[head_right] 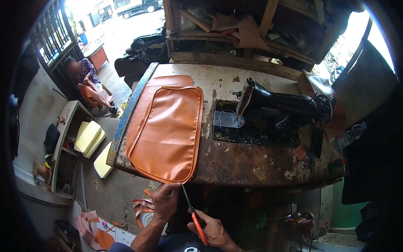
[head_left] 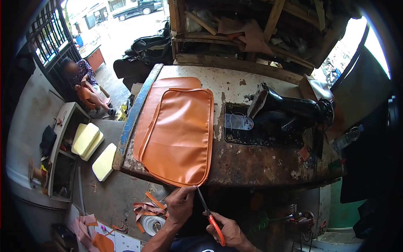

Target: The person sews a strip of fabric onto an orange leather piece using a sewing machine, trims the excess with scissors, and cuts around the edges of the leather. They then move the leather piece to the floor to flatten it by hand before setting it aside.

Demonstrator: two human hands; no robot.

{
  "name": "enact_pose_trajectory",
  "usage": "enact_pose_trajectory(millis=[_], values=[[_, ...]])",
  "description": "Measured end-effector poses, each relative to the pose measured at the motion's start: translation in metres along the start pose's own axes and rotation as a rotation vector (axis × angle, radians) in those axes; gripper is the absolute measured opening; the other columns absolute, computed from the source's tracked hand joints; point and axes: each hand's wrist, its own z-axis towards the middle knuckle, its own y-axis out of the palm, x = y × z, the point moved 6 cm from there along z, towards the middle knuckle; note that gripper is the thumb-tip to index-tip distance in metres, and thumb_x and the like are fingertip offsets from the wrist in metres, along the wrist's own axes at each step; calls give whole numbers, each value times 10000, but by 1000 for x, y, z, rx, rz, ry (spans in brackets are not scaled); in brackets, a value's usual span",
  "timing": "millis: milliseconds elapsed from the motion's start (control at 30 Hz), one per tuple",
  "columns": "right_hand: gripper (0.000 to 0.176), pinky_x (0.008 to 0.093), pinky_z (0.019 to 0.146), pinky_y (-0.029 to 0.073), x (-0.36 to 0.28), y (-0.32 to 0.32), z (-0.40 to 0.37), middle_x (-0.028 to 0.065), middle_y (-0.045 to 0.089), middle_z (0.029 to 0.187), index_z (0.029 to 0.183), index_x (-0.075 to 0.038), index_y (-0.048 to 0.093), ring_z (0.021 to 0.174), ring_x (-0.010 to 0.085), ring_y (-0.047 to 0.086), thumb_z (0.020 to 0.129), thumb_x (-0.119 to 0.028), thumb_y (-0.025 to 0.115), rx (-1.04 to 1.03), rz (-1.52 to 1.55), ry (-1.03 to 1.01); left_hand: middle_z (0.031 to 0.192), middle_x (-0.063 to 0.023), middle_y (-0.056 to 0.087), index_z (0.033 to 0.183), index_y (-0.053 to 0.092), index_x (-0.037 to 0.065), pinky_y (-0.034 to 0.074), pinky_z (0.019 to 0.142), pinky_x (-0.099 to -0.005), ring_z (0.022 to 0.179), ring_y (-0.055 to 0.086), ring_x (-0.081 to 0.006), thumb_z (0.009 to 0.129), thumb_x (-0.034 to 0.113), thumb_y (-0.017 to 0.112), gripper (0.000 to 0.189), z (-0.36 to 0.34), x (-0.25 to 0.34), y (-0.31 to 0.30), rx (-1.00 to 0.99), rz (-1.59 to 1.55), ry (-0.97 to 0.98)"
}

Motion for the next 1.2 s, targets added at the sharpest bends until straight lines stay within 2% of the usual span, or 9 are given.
enact_pose_trajectory(millis=[100, 200, 400, 500, 567, 700, 867, 1100, 1200], values=[[629, 234, 564, 454, 3, 1, -3, -28, 651, 765, 1518, -164, 571, 601, 23, 528, 961, -330, 813, 35, 90, 10, 867, -103, 778, 989, 770, -10, 557, 728, -258, 793, 732, -128, 931, -31, 750, 65, -5, -11, 4, -14, -74, -152], [626, 224, 554, 451, 5, 3, -3, -39, 644, 756, 1521, -160, 568, 599, 14, 527, 963, -307, 812, 23, 186, -30, 885, -61, 776, 1001, 761, -15, 554, 757, -241, 825, 711, -91, 941, -26, 751, 63, -9, -17, 7, -2, -164, -235], [631, 206, 549, 462, 6, 1, -6, -49, 650, 789, 1520, -149, 565, 593, 7, 535, 964, -332, 801, 20, 166, -69, 982, -71, 766, 1094, 713, -11, 581, 830, -251, 891, 717, -104, 959, -42, 735, 140, -13, -28, 16, -22, -404, -374], [586, 180, 543, 488, 1, 0, -8, -35, 565, 870, 1534, -57, 505, 599, 30, 567, 1006, -155, 741, 11, 187, -47, 1010, -77, 757, 1144, 691, -19, 597, 867, -257, 918, 716, -114, 979, -45, 713, 169, -7, -18, 18, 44, -615, -474], [613, 189, 532, 460, 12, -5, -5, -55, 648, 818, 1522, -129, 555, 593, 3, 564, 981, -306, 782, 38, 338, -42, 1019, -74, 746, 1156, 674, -18, 602, 895, -264, 940, 716, -120, 982, -48, 707, 179, -11, -35, 18, 25, -616, -459], [627, 201, 557, 470, 7, -6, -9, -45, 638, 807, 1522, -144, 556, 601, 14, 553, 971, -318, 799, 2, 413, -55, 1007, -43, 727, 1135, 672, -1, 590, 887, -249, 963, 702, -103, 984, -40, 711, 161, -12, -36, 18, 40, -606, -435], [650, 229, 631, 472, -3, -1, -15, -27, 606, 775, 1511, -159, 568, 642, 44, 526, 954, -382, 817, 97, 5, -105, 995, -18, 730, 1122, 691, 7, 548, 817, -221, 922, 674, -62, 981, -23, 727, 149, -18, -31, 28, 44, -555, -400], [638, 241, 771, 536, -8, -6, -18, 4, 666, 829, 1483, -125, 589, 797, 45, 597, 942, -357, 834, 128, 12, 44, 915, -27, 762, 1101, 719, 0, 543, 762, -225, 839, 681, -59, 964, -10, 746, 140, -18, -18, 32, 20, -393, -311], [654, 258, 791, 560, 1, -8, -12, 18, 724, 873, 1483, -126, 589, 817, 58, 655, 930, -364, 843, 164, -23, -77, 900, -38, 771, 1098, 721, -2, 547, 747, -230, 827, 691, -62, 960, -3, 750, 141, -17, -17, 32, -11, -325, -292]])
